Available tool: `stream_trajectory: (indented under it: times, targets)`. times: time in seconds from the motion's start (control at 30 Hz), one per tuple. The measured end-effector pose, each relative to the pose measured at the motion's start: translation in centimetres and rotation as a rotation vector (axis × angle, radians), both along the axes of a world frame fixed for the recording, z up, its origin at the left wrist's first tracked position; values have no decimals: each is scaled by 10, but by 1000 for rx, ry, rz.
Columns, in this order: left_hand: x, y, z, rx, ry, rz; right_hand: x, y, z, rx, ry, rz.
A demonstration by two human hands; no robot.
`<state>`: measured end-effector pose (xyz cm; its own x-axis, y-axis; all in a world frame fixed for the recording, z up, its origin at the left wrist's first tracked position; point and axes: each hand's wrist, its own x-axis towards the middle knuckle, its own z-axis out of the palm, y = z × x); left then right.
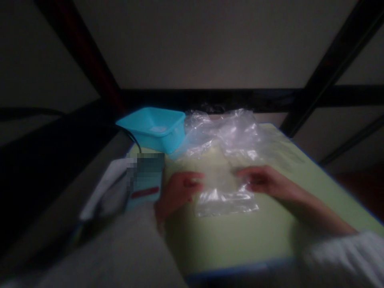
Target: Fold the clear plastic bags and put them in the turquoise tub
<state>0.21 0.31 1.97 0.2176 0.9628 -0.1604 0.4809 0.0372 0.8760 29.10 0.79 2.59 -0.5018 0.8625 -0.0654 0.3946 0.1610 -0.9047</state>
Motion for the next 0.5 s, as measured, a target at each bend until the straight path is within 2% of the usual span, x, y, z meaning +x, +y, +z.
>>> stream_trajectory:
  times: [0.23,0.4,0.5]
  targets:
    - [4,-4,-5,141,98,-2,-3,-3,-9,18,-1,-32]
    - [5,-8,-9,400,144,-17,-3,-5,-11,67,5,-50]
    - [5,-15,-11,597,160,-121,-3,-5,-9,45,16,-44]
